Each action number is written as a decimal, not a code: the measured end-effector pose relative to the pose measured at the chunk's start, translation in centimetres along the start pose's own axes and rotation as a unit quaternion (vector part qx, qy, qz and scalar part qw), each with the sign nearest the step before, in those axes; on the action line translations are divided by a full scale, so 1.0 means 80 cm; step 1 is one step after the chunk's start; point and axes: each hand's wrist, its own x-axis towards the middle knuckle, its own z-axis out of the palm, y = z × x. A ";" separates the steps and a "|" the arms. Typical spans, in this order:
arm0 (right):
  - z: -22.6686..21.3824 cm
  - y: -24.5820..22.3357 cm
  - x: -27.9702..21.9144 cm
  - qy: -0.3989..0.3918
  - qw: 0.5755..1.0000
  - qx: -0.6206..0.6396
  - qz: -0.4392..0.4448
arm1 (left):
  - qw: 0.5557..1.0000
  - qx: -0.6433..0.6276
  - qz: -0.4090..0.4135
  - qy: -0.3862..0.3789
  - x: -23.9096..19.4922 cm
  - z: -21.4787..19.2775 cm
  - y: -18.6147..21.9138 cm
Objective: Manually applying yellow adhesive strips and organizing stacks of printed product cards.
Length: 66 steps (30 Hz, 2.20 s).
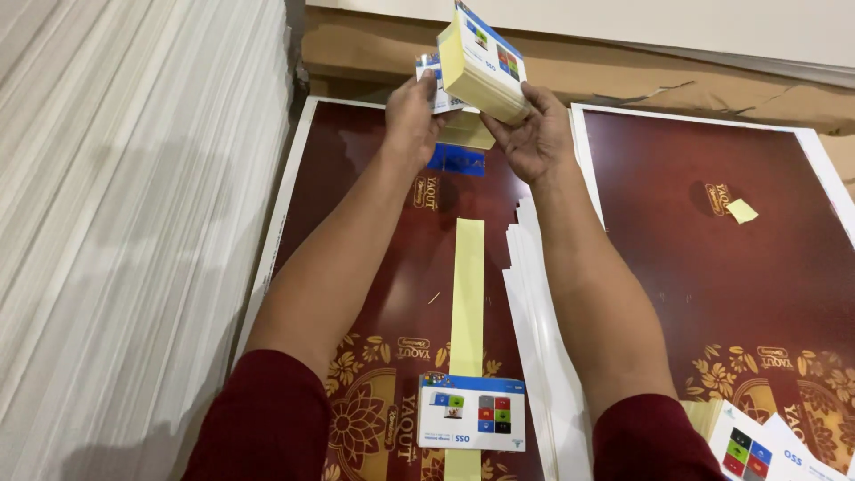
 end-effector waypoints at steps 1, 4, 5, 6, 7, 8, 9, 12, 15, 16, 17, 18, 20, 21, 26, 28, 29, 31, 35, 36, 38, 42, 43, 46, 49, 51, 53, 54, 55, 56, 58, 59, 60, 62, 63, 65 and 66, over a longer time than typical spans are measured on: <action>-0.002 0.001 0.001 0.003 1.000 0.000 0.001 | 1.000 -0.001 -0.002 0.001 -0.005 0.010 0.009; -0.009 0.008 0.001 -0.004 1.000 0.010 -0.023 | 0.910 0.388 0.122 0.074 -0.002 0.023 0.021; -0.009 0.007 0.002 -0.007 0.999 0.008 -0.038 | 0.863 0.449 0.219 0.076 0.012 0.021 0.017; -0.009 0.006 0.003 -0.010 0.999 0.006 -0.053 | 0.802 0.503 0.313 0.075 0.026 0.020 0.013; -0.008 0.004 0.002 -0.010 0.998 0.006 -0.054 | 0.802 0.503 0.313 0.074 0.024 0.026 0.016; -0.007 0.002 0.000 0.000 0.998 0.005 -0.067 | 0.784 0.522 0.326 0.080 0.022 0.032 0.018; -0.007 0.001 -0.003 0.011 0.997 0.003 -0.078 | 0.765 0.541 0.338 0.087 0.020 0.037 0.019; -0.031 -0.003 0.010 0.019 0.995 0.032 -0.088 | 0.787 0.496 0.348 0.116 0.029 0.030 0.029; -0.054 -0.014 0.017 0.041 0.993 0.008 -0.110 | 0.862 0.434 0.205 0.164 0.063 -0.001 0.024; -0.063 -0.014 0.018 0.044 0.993 0.008 -0.109 | 0.863 0.434 0.202 0.164 0.073 -0.012 0.010; -0.067 -0.015 0.024 0.058 0.992 0.017 -0.110 | 0.859 0.452 0.167 0.175 0.087 -0.021 0.002; -0.070 -0.017 0.030 0.071 0.991 0.027 -0.111 | 0.853 0.470 0.131 0.185 0.100 -0.031 -0.005; -0.070 -0.019 0.031 0.085 0.989 0.042 -0.117 | 0.824 0.505 0.154 0.206 0.134 -0.049 -0.028; -0.075 -0.018 0.027 0.106 0.985 0.059 -0.122 | 0.793 0.541 0.170 0.223 0.147 -0.059 -0.046; -0.085 -0.026 0.015 0.104 0.985 0.109 -0.087 | 0.746 0.592 0.140 0.272 0.095 -0.026 -0.037; -0.079 -0.032 0.005 0.093 0.986 0.120 -0.074 | 0.722 0.607 0.157 0.294 0.083 -0.018 -0.032; -0.075 -0.033 0.000 0.071 0.986 0.133 -0.064 | 0.728 0.601 0.137 0.301 0.082 -0.020 -0.031; -0.069 -0.036 -0.010 0.048 0.987 0.141 -0.051 | 0.735 0.591 0.115 0.311 0.077 -0.024 -0.027; -0.057 -0.049 -0.034 -0.122 0.942 0.311 0.004 | 0.766 0.546 0.150 0.304 0.054 -0.019 -0.016; -0.051 -0.051 -0.040 -0.162 0.917 0.362 0.031 | 0.787 0.535 0.144 0.272 0.045 -0.016 -0.009; -0.036 -0.058 -0.061 -0.171 0.915 0.365 0.037 | 0.792 0.515 0.181 0.274 0.033 -0.012 -0.002; -0.011 -0.072 -0.103 -0.129 0.951 0.280 0.008 | 0.880 0.394 0.215 0.156 0.013 -0.015 0.005; -0.002 -0.069 -0.116 -0.131 0.950 0.284 0.012 | 0.877 0.397 0.216 0.161 -0.017 -0.008 0.021; 0.024 -0.055 -0.162 -0.089 0.985 0.141 -0.043 | 0.943 0.309 0.120 0.041 -0.121 0.005 0.067; 0.068 -0.036 -0.222 -0.056 0.995 0.079 -0.014 | 0.968 0.224 0.051 -0.098 -0.240 0.010 0.109; 0.102 -0.004 -0.272 0.010 0.998 -0.026 -0.060 | 0.965 0.234 0.054 -0.108 -0.322 0.000 0.126; 0.118 0.030 -0.315 -0.019 0.996 -0.069 -0.043 | 0.929 0.297 0.200 -0.099 -0.397 -0.023 0.135; 0.124 0.045 -0.334 -0.051 0.991 -0.114 -0.047 | 0.863 0.354 0.343 -0.110 -0.431 -0.031 0.139; 0.128 0.066 -0.351 -0.050 0.993 -0.107 -0.031 | 0.864 0.363 0.334 -0.099 -0.473 -0.035 0.148; 0.132 0.085 -0.367 -0.058 0.986 -0.154 -0.029 | 0.800 0.458 0.384 -0.042 -0.513 -0.037 0.157; 0.140 0.125 -0.394 -0.062 0.979 -0.191 -0.017 | 0.718 0.557 0.416 0.012 -0.574 -0.044 0.171; 0.140 0.145 -0.408 -0.048 0.966 -0.253 -0.006 | 0.696 0.597 0.399 -0.003 -0.598 -0.052 0.171; 0.140 0.164 -0.422 -0.035 0.949 -0.313 0.006 | 0.673 0.634 0.380 -0.019 -0.622 -0.059 0.171; 0.137 0.208 -0.437 -0.032 0.938 -0.341 0.059 | 0.659 0.679 0.323 -0.017 -0.651 -0.073 0.166; 0.140 0.224 -0.437 -0.035 0.923 -0.373 0.087 | 0.638 0.715 0.286 -0.022 -0.657 -0.077 0.168; 0.134 0.258 -0.445 -0.047 0.921 -0.375 0.097 | 0.616 0.744 0.257 -0.018 -0.664 -0.094 0.163; 0.130 0.274 -0.451 -0.056 0.917 -0.380 0.107 | 0.598 0.768 0.228 -0.016 -0.667 -0.103 0.160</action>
